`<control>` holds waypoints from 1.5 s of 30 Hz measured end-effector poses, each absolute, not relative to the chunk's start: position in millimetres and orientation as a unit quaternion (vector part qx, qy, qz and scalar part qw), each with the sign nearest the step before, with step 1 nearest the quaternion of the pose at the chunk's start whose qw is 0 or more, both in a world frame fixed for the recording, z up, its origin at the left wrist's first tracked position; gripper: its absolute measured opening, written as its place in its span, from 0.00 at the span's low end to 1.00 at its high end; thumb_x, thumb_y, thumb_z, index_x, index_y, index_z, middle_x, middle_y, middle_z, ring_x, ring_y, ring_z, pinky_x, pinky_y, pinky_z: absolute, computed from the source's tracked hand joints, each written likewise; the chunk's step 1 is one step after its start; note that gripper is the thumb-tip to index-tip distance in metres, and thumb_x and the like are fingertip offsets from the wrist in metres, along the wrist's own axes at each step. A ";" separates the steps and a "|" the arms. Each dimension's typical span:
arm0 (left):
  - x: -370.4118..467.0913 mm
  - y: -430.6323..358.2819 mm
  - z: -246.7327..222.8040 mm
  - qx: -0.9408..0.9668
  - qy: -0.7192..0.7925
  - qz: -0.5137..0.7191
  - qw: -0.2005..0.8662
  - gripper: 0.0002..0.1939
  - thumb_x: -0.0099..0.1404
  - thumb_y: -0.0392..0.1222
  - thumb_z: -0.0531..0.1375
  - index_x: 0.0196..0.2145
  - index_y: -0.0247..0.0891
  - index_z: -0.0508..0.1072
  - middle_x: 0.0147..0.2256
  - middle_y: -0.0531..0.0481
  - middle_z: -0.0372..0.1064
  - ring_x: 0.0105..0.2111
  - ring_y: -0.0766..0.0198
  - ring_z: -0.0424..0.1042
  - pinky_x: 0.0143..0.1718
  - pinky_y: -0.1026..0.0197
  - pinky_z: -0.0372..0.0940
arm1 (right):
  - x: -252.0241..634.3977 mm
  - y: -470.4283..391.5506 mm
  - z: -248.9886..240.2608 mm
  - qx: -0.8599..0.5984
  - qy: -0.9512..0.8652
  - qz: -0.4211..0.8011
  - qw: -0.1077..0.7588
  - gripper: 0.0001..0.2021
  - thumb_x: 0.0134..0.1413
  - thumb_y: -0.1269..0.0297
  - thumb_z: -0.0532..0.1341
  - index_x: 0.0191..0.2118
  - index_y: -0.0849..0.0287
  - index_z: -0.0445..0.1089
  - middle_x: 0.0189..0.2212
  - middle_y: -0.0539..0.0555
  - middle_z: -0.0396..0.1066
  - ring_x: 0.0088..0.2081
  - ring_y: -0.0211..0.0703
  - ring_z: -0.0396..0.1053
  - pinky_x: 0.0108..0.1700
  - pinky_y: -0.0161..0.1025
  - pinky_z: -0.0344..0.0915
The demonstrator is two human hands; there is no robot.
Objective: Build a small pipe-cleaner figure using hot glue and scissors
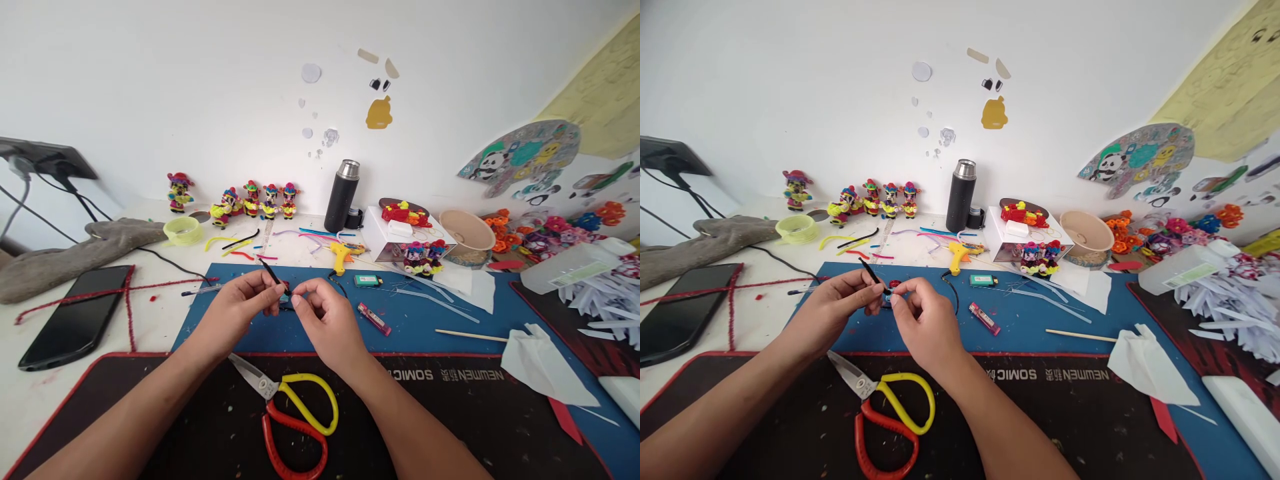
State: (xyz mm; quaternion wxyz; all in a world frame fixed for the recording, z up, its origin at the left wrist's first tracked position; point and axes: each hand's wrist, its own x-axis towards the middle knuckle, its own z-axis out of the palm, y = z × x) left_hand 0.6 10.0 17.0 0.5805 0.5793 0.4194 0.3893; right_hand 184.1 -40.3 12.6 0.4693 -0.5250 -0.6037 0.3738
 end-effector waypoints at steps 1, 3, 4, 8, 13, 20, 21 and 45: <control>1.3 9.7 18.1 0.583 0.418 0.390 0.578 0.18 0.66 0.55 0.69 0.28 0.41 0.72 0.25 0.53 0.73 0.28 0.63 0.67 0.34 0.60 0.62 | 184.0 -40.4 12.4 -0.525 -0.604 0.374 0.470 0.08 0.68 0.57 0.60 0.42 0.55 0.71 0.20 0.43 0.61 0.21 0.38 0.58 0.25 0.36 0.53; 2.7 9.0 20.2 0.591 0.416 0.389 0.571 0.18 0.66 0.54 0.69 0.28 0.40 0.72 0.25 0.54 0.72 0.28 0.63 0.67 0.33 0.60 0.63 | 184.0 -40.6 12.0 -0.524 -0.603 0.373 0.471 0.08 0.67 0.57 0.61 0.42 0.55 0.71 0.20 0.43 0.61 0.22 0.37 0.58 0.25 0.36 0.53; 3.4 8.6 21.3 0.596 0.415 0.387 0.568 0.18 0.65 0.54 0.69 0.27 0.40 0.72 0.24 0.54 0.72 0.27 0.63 0.67 0.33 0.60 0.63 | 184.1 -40.6 11.8 -0.524 -0.603 0.373 0.471 0.08 0.67 0.57 0.61 0.42 0.55 0.71 0.20 0.43 0.61 0.21 0.37 0.58 0.25 0.36 0.53; 5.5 7.4 25.0 0.608 0.411 0.384 0.561 0.18 0.64 0.55 0.70 0.27 0.40 0.73 0.24 0.54 0.72 0.27 0.64 0.67 0.32 0.61 0.63 | 184.3 -40.2 12.0 -0.524 -0.604 0.373 0.470 0.07 0.67 0.58 0.61 0.40 0.55 0.71 0.20 0.43 0.62 0.21 0.37 0.58 0.24 0.35 0.53; 6.6 7.0 29.0 0.621 0.412 0.371 0.554 0.19 0.62 0.57 0.71 0.27 0.40 0.74 0.24 0.55 0.72 0.26 0.64 0.67 0.31 0.61 0.63 | 184.1 -39.8 14.0 -0.535 -0.600 0.364 0.470 0.07 0.65 0.59 0.61 0.38 0.56 0.70 0.19 0.42 0.61 0.21 0.36 0.57 0.24 0.35 0.52; 6.4 7.8 27.9 0.635 0.408 0.371 0.541 0.19 0.61 0.57 0.71 0.28 0.40 0.74 0.25 0.55 0.71 0.27 0.64 0.68 0.30 0.62 0.63 | 183.2 -40.5 15.1 -0.543 -0.608 0.344 0.466 0.05 0.63 0.61 0.60 0.36 0.55 0.69 0.18 0.41 0.59 0.20 0.36 0.57 0.25 0.35 0.52; 6.3 7.9 27.0 0.636 0.411 0.371 0.537 0.19 0.61 0.57 0.71 0.28 0.40 0.74 0.25 0.54 0.71 0.27 0.64 0.68 0.30 0.62 0.63 | 183.1 -40.5 15.2 -0.543 -0.609 0.344 0.465 0.05 0.63 0.61 0.60 0.36 0.55 0.69 0.18 0.41 0.58 0.20 0.36 0.56 0.25 0.35 0.52; 4.6 9.5 22.3 0.608 0.436 0.385 0.541 0.16 0.60 0.55 0.71 0.34 0.39 0.79 0.24 0.53 0.74 0.26 0.62 0.71 0.31 0.60 0.65 | 185.0 -39.5 14.8 -0.523 -0.580 0.394 0.484 0.08 0.65 0.57 0.61 0.39 0.56 0.70 0.19 0.42 0.58 0.21 0.36 0.54 0.24 0.35 0.50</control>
